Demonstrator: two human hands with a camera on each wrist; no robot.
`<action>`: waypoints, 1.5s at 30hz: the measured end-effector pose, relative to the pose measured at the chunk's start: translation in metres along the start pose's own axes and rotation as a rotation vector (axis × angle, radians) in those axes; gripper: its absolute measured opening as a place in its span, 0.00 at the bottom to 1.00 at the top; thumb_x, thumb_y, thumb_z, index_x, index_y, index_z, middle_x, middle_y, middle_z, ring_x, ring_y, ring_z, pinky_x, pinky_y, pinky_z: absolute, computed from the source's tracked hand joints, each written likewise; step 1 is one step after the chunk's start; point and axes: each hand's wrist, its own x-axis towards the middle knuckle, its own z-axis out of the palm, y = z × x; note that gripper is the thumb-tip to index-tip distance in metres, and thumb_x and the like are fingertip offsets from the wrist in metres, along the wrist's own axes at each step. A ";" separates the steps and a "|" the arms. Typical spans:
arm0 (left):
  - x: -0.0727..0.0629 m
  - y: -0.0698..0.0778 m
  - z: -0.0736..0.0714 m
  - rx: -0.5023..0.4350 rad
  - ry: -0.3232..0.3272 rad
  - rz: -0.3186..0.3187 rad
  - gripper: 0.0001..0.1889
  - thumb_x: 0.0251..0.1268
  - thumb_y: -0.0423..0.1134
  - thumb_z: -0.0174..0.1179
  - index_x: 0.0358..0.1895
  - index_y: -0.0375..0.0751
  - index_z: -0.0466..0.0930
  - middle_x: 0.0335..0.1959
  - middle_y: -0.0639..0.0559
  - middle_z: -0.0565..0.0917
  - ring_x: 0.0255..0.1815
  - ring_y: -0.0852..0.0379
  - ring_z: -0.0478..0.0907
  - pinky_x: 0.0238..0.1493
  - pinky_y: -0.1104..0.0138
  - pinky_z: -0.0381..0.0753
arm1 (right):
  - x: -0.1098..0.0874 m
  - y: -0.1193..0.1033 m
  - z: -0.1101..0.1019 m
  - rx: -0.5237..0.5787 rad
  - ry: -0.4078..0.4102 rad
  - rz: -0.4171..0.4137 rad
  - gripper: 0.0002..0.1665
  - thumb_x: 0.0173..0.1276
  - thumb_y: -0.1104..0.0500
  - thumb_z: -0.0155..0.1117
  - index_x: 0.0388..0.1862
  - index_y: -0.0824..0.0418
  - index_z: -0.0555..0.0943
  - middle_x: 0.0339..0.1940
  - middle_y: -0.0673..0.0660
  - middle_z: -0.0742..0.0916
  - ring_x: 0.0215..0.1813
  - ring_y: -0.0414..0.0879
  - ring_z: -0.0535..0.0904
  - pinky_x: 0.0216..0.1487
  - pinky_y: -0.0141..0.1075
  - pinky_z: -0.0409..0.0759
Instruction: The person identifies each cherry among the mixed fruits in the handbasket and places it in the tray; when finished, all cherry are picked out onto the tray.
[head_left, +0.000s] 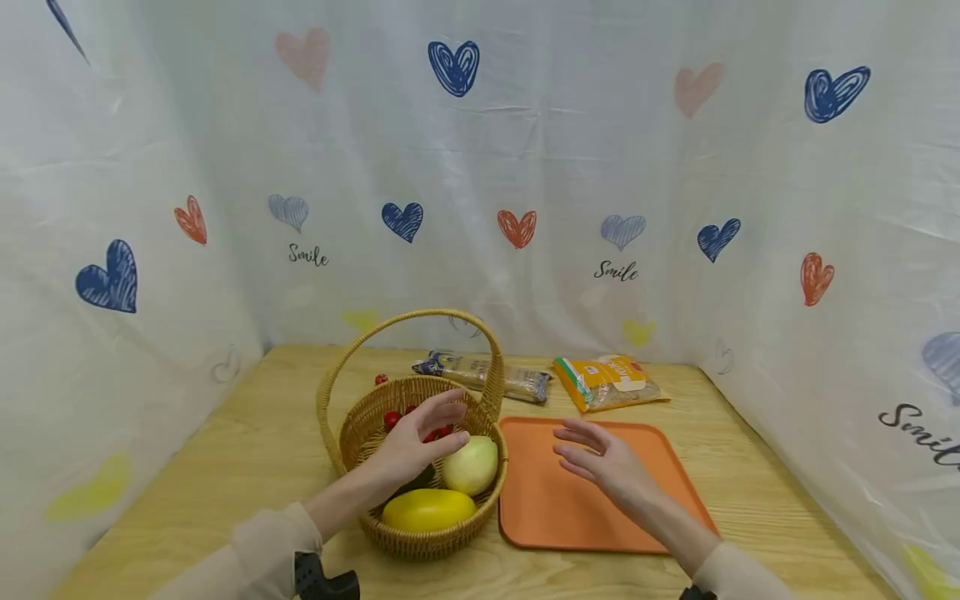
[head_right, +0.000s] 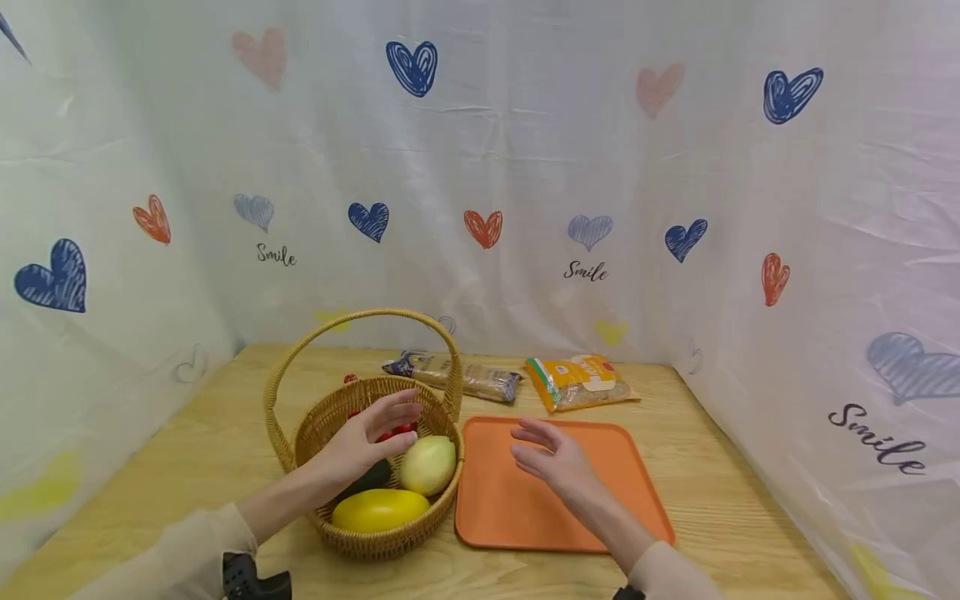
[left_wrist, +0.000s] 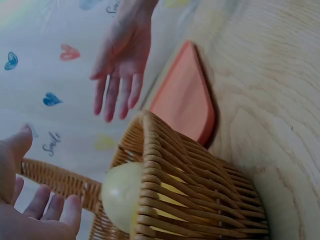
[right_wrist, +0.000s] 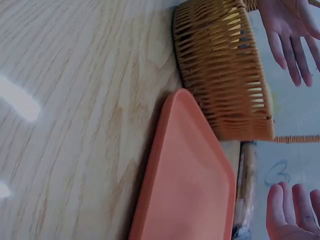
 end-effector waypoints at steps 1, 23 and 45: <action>-0.001 0.003 -0.001 0.002 0.005 0.016 0.33 0.63 0.47 0.62 0.70 0.52 0.61 0.66 0.47 0.68 0.68 0.49 0.61 0.69 0.47 0.64 | 0.002 -0.002 0.004 0.002 -0.014 -0.011 0.37 0.69 0.60 0.61 0.71 0.68 0.57 0.66 0.68 0.69 0.64 0.58 0.70 0.66 0.46 0.72; -0.057 0.057 -0.069 0.226 0.544 0.796 0.25 0.46 0.10 0.61 0.52 0.23 0.74 0.50 0.38 0.77 0.53 0.55 0.76 0.58 0.68 0.78 | 0.085 -0.035 0.149 0.082 -0.274 -0.132 0.23 0.70 0.62 0.58 0.62 0.70 0.72 0.58 0.66 0.77 0.56 0.56 0.77 0.60 0.47 0.78; -0.060 0.031 -0.084 0.428 0.634 0.564 0.24 0.51 0.16 0.63 0.54 0.35 0.79 0.44 0.45 0.80 0.46 0.65 0.75 0.46 0.76 0.83 | 0.120 -0.028 0.141 -0.531 -0.038 -0.123 0.23 0.66 0.54 0.64 0.56 0.66 0.78 0.50 0.58 0.82 0.52 0.54 0.77 0.51 0.46 0.83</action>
